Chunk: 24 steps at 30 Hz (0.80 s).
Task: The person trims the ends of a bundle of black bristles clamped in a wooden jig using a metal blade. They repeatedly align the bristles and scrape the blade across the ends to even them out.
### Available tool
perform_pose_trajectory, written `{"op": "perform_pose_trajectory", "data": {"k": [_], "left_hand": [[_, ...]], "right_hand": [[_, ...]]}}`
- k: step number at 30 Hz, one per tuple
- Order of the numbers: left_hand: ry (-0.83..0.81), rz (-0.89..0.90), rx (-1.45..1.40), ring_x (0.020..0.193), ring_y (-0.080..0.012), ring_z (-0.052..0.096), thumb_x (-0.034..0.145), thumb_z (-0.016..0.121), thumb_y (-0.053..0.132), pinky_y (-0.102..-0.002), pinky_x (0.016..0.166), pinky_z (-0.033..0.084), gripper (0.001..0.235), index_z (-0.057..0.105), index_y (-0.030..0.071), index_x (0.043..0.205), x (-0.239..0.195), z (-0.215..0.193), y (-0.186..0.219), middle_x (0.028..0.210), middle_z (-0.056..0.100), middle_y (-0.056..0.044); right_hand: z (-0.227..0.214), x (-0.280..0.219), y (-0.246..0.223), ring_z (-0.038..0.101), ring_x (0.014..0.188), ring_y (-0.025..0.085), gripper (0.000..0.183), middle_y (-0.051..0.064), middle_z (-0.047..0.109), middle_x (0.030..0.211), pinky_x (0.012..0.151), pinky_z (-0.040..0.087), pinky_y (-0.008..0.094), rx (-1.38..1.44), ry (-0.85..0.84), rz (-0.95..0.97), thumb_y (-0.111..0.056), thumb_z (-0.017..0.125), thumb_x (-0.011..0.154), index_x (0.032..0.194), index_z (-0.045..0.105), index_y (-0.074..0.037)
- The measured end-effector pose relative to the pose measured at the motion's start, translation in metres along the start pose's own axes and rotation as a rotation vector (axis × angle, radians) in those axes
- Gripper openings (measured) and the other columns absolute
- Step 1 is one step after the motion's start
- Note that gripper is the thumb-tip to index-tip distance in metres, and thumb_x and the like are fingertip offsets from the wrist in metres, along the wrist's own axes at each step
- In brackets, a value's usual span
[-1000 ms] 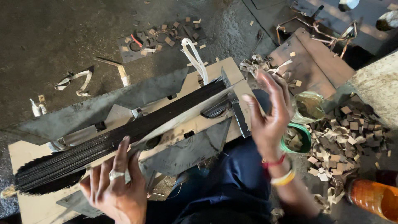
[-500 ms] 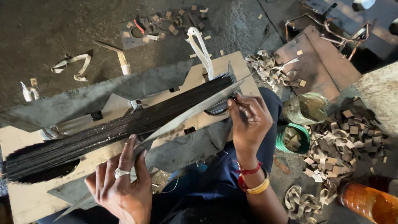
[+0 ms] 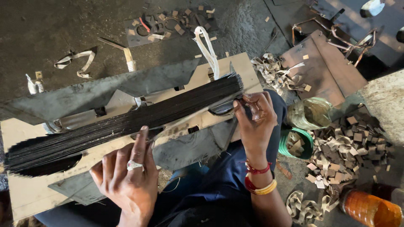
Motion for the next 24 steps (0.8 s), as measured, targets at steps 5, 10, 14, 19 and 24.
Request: {"op": "perform_pose_trajectory", "data": {"k": [5,10,14,19,24], "left_hand": [[0.011,0.072,0.077,0.105,-0.0208,0.068,0.086,0.083,0.015,-0.047,0.108,0.042,0.039,0.078,0.023,0.123,0.008,0.002,-0.004,0.098,0.072,0.003],[-0.049,0.074,0.040,0.101,-0.0179,0.064,0.094,0.085,0.020,-0.042,0.103,0.042,0.042,0.076,0.025,0.135,0.014,0.002,-0.013,0.103,0.069,0.005],[-0.068,0.123,0.042,0.095,-0.0186,0.062,0.093,0.084,0.017,-0.040,0.093,0.042,0.044,0.076,0.023,0.136,0.019,0.001,-0.017,0.101,0.068,0.003],[-0.109,0.158,-0.101,0.096,-0.0252,0.061,0.086,0.080,0.012,-0.043,0.086,0.042,0.042,0.073,0.009,0.127,0.032,-0.005,-0.024,0.105,0.067,-0.005],[-0.095,0.148,-0.279,0.102,-0.0327,0.061,0.083,0.072,0.005,-0.045,0.086,0.046,0.034,0.065,0.001,0.116,0.026,-0.013,-0.046,0.114,0.064,-0.014]], "right_hand": [[-0.001,-0.002,0.001,0.056,0.093,0.006,0.017,0.002,0.054,0.105,0.080,0.049,0.020,-0.088,0.038,0.049,0.007,0.076,0.095,0.105,0.062,0.004],[-0.006,0.008,-0.041,0.066,0.096,0.013,0.024,0.004,0.066,0.105,0.082,0.054,0.026,-0.528,0.091,-0.172,0.002,0.085,0.089,0.105,0.068,-0.001],[-0.015,0.016,-0.081,0.064,0.106,0.028,0.029,0.011,0.064,0.118,0.089,0.058,0.036,-0.768,0.117,-0.611,0.006,0.085,0.090,0.115,0.071,-0.001],[-0.019,0.034,-0.064,0.069,0.107,0.021,0.020,0.011,0.068,0.109,0.091,0.057,0.033,-0.739,-0.101,-0.532,0.014,0.081,0.096,0.109,0.080,-0.001],[-0.019,0.032,-0.045,0.067,0.104,0.021,0.027,0.009,0.064,0.112,0.095,0.059,0.033,-0.470,-0.138,-0.594,0.028,0.075,0.099,0.107,0.078,0.002]]}}
Point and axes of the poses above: each hand's wrist, its own x-axis towards the middle knuckle, its own z-axis out of the palm, y = z × x, the point moved 6 cm from there along x, towards the middle knuckle
